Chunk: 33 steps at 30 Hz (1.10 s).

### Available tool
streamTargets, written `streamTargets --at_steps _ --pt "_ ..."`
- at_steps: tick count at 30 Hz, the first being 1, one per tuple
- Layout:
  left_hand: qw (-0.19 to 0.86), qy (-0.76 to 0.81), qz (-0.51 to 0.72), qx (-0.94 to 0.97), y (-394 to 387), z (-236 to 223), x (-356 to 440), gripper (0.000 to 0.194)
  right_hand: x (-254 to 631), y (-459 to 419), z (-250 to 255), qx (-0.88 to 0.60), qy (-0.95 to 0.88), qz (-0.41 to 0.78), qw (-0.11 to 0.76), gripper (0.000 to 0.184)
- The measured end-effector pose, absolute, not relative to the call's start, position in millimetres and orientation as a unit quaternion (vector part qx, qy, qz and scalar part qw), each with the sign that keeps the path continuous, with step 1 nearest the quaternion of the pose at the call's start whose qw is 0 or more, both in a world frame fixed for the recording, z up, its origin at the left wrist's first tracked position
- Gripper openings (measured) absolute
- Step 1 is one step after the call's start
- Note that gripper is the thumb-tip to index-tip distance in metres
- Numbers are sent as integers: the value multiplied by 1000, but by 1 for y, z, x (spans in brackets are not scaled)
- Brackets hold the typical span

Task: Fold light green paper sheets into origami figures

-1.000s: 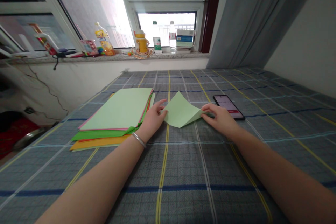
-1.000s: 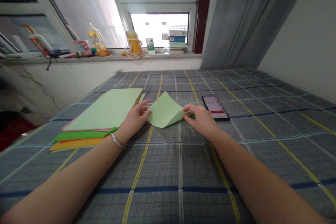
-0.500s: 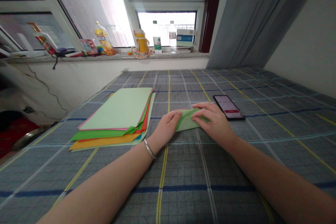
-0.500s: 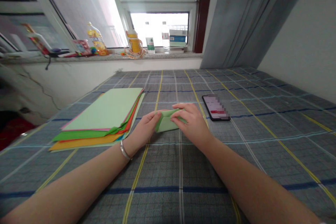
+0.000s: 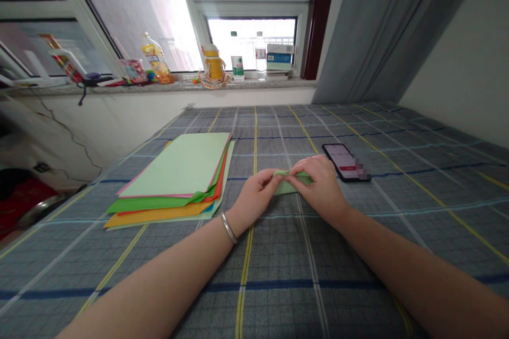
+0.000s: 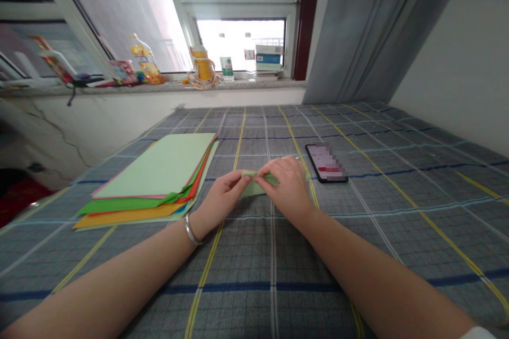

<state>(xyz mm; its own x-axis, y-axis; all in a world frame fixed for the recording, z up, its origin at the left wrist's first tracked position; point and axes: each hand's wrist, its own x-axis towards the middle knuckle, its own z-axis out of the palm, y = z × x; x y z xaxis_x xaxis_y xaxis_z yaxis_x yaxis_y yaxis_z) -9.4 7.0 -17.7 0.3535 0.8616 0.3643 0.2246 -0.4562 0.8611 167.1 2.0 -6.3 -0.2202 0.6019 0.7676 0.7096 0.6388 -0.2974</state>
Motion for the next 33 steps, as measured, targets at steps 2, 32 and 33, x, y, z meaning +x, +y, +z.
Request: streamTargets --at_steps 2,32,33 --pt "342 392 415 746 6 -16 -9 29 167 2 -7 -442 -770 -72 454 13" --pt "490 379 542 568 20 -23 -17 42 199 35 -26 -514 -628 184 555 16" --pt "477 384 533 584 20 -23 -18 37 200 36 -27 -514 -620 195 560 17"
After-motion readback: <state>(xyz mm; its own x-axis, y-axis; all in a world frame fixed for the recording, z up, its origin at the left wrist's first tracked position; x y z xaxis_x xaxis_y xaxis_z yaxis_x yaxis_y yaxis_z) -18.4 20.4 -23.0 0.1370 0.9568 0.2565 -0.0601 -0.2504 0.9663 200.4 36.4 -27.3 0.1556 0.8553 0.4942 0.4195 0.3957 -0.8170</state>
